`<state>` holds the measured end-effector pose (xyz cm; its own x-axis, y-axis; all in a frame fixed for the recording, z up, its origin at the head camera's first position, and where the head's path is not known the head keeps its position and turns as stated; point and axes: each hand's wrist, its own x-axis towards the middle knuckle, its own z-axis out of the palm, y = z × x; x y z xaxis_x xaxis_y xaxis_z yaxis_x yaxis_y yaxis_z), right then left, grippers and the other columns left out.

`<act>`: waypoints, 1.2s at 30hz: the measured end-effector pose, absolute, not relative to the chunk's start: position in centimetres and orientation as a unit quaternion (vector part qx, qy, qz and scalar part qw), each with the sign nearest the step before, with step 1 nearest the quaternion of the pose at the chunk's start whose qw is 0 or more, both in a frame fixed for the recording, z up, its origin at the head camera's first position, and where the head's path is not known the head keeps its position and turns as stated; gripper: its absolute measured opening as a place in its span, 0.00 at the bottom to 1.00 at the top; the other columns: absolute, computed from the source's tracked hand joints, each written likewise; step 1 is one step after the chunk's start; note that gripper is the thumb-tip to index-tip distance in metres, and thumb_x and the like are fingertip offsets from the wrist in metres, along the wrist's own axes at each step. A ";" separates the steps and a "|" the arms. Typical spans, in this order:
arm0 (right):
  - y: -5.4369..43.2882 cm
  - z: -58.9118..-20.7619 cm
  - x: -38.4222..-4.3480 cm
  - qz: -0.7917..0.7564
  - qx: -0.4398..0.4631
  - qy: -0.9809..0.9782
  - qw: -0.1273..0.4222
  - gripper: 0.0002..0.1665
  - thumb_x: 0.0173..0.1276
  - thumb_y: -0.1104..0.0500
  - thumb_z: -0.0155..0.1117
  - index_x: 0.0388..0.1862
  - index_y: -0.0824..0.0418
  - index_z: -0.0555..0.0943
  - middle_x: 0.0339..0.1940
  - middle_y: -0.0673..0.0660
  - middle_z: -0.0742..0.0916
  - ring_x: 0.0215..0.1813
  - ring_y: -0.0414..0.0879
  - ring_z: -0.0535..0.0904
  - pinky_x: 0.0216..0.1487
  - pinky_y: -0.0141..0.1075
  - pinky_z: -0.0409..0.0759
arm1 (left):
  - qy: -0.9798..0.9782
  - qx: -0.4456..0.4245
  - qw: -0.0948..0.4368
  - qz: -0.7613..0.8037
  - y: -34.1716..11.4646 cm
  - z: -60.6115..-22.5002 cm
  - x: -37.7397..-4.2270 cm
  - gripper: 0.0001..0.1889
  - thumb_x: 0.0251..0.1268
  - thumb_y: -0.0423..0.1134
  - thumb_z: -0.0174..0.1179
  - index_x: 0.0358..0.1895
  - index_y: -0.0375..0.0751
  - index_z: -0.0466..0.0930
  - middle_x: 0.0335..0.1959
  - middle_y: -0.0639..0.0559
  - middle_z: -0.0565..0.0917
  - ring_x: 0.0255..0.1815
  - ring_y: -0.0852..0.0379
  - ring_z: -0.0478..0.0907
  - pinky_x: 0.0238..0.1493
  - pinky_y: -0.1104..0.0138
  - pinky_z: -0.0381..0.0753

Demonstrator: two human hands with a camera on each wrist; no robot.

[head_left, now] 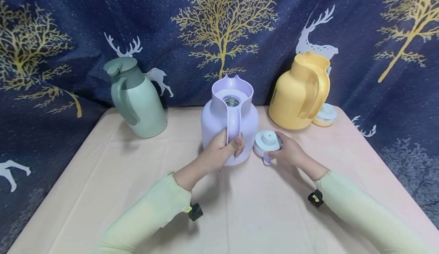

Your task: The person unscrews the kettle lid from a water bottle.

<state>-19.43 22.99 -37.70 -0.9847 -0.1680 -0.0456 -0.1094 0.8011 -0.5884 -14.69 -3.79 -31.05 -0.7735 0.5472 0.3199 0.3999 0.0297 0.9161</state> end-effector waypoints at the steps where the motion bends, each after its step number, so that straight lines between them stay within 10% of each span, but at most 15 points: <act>1: 22.9 -37.7 -19.6 -0.311 -0.076 0.946 0.044 0.58 0.59 0.55 0.78 0.76 0.80 0.56 0.72 0.82 0.70 0.72 0.77 0.68 0.75 0.64 0.64 | 0.716 0.331 0.059 0.612 -3.8 -31.0 -15.0 0.39 0.57 0.75 0.41 0.33 0.35 0.67 0.22 0.51 0.71 0.27 0.60 0.69 0.41 0.69 0.70; 36: 21.0 -38.0 -27.4 -0.394 -0.022 0.918 0.042 0.53 0.62 0.58 0.76 0.78 0.74 0.57 0.74 0.75 0.72 0.75 0.67 0.68 0.80 0.55 0.62 | 0.722 0.292 0.022 0.626 -3.5 -30.6 -23.6 0.28 0.59 0.68 0.44 0.36 0.43 0.68 0.22 0.60 0.73 0.29 0.60 0.70 0.44 0.69 0.71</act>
<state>-27.41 20.98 -38.00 -0.9955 -0.0733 -0.0603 -0.0068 0.6889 -0.7249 -23.59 -3.47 -30.60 -0.8289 0.4494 0.3330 0.3932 0.0450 0.9183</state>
